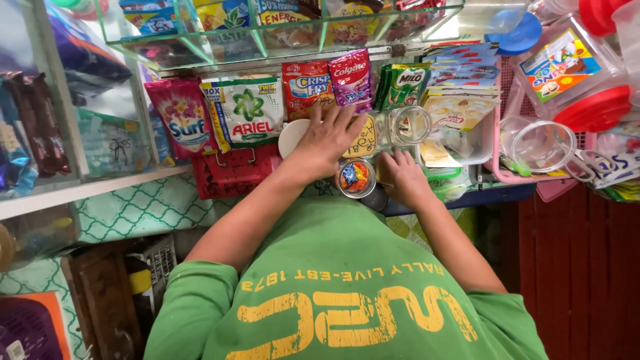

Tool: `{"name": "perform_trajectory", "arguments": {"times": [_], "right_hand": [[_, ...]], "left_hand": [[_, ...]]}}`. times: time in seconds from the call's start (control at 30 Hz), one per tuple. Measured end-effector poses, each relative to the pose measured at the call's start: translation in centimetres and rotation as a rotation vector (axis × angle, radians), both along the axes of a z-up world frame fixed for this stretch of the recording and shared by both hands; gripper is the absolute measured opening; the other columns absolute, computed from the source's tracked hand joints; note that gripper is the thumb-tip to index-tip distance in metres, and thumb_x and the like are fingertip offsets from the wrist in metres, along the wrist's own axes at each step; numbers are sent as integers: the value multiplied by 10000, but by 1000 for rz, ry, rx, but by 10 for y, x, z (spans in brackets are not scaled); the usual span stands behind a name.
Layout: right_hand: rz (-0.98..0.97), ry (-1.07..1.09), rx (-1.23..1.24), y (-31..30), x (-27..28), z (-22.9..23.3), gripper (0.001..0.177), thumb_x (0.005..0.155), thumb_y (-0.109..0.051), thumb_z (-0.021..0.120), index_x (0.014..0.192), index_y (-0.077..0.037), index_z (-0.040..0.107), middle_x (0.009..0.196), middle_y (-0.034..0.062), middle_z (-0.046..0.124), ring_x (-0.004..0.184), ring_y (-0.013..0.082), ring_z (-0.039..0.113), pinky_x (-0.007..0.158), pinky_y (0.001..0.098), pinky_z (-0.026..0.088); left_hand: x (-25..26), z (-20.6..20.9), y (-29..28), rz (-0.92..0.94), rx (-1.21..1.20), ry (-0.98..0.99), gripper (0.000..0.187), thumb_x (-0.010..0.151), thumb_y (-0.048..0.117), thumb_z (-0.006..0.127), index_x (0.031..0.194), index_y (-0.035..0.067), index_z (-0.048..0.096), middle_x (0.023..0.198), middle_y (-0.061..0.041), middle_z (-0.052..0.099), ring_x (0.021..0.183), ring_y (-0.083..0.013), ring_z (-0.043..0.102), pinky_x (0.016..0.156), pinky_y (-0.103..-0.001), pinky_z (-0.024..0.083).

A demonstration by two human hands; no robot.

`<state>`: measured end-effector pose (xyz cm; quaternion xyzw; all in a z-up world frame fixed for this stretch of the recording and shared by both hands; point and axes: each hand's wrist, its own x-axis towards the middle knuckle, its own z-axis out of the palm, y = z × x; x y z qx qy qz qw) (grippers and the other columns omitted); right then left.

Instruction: The person opens a glass jar, removes candies, and places them on the counter. They then transfer candies from a second jar into the first jar, close it, and arrange the candies on the counter.

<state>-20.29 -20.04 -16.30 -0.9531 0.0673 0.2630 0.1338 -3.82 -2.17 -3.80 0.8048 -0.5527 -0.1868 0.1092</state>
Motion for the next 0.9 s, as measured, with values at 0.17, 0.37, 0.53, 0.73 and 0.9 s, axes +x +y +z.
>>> {"name": "perform_trajectory", "arguments": {"times": [0.17,0.37,0.53,0.73,0.9], "right_hand": [[-39,185,6,12,1,64,581,649,-281,669,1172,-182,437,1050,88,519,960,310,535,734,455,482],[13,24,4,34,0,125,421,669,-269,618,1035,-146,452,968,46,520,880,291,563,657,418,482],[44,-18,-59,33,-7,123,395,667,-284,625,989,-152,437,964,11,505,899,243,553,656,377,487],[44,-20,-58,32,-6,123,400,669,-294,625,999,-156,446,955,10,510,896,243,554,655,382,479],[105,-139,-51,42,10,128,334,698,-333,584,969,-178,467,860,4,523,842,243,563,596,382,462]], "left_hand": [[4,-17,-10,-17,-123,-11,872,503,-74,663,1281,28,282,993,-153,473,916,-300,481,814,-461,311],[5,-32,-14,-21,-318,181,810,413,-184,541,1182,-46,328,903,-174,453,854,-364,482,736,-434,405],[4,-26,-21,-10,-280,216,765,472,-144,565,1190,-19,334,914,-138,461,859,-304,478,774,-390,432],[3,-25,-24,-69,-307,133,818,446,-204,574,1210,-48,326,978,-173,448,902,-339,482,842,-432,405],[18,21,16,58,-276,319,885,510,-158,556,1309,43,233,1094,-185,424,1047,-340,415,951,-387,317]]}}
